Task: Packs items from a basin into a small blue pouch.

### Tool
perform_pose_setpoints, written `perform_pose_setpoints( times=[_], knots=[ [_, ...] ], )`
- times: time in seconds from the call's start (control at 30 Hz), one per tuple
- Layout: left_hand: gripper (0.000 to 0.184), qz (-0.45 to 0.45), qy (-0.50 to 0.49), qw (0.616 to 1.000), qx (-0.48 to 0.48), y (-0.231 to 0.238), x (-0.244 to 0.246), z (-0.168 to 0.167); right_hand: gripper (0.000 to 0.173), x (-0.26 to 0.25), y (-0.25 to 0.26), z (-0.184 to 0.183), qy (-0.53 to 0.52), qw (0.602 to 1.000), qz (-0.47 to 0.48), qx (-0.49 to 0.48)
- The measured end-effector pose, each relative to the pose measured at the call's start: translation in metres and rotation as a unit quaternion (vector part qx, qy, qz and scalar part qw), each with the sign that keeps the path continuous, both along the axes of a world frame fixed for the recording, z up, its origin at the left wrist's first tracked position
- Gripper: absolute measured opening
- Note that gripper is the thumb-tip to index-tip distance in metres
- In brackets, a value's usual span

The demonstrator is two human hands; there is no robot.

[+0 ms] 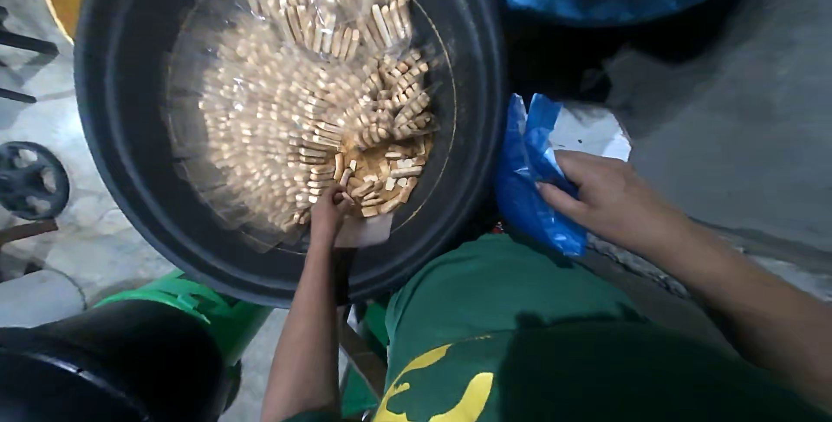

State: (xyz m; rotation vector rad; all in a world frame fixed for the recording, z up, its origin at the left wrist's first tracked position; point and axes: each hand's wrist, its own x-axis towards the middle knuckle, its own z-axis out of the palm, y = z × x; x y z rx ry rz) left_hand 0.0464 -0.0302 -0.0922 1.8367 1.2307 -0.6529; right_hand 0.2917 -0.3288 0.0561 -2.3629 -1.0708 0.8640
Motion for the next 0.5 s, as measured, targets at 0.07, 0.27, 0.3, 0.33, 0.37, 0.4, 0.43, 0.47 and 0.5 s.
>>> perform_pose_setpoints(
  times=[0.07,0.27,0.3,0.33,0.37,0.4,0.43,0.47,0.5],
  knots=[
    [0.034,0.059,-0.034,0.998,-0.007,0.008,-0.005,0.017,0.013,0.002,0.001,0.001,-0.004,1.0,-0.007,0.004],
    [0.025,0.161,-0.369,0.872,-0.277,-0.017,0.01,0.1,0.025,-0.014,0.021,-0.012,0.12,0.99,-0.077,-0.017],
    [0.023,0.122,-0.441,0.818,-0.349,-0.036,0.027,0.114,0.028,-0.017,0.024,-0.015,0.147,0.985,-0.086,-0.021],
    [0.023,0.063,-0.485,0.774,-0.401,-0.056,0.047,0.124,0.029,-0.021,0.025,-0.017,0.166,0.983,-0.082,-0.02],
    [0.023,0.028,-0.503,0.738,-0.449,-0.076,0.067,0.131,0.029,-0.025,0.025,-0.018,0.179,0.981,-0.076,-0.013],
    [0.023,0.027,-0.493,0.721,-0.486,-0.096,0.084,0.134,0.028,-0.028,0.024,-0.017,0.195,0.978,-0.072,-0.003],
    [0.023,0.045,-0.469,0.724,-0.504,-0.112,0.097,0.133,0.027,-0.03,0.019,-0.016,0.203,0.976,-0.075,0.02],
    [0.024,0.063,-0.444,0.745,-0.493,-0.125,0.106,0.131,0.03,-0.029,0.014,-0.016,0.208,0.974,-0.083,0.033],
    [0.027,0.075,-0.424,0.772,-0.468,-0.134,0.114,0.127,0.033,-0.025,0.009,-0.013,0.212,0.972,-0.098,0.02]
  ],
)
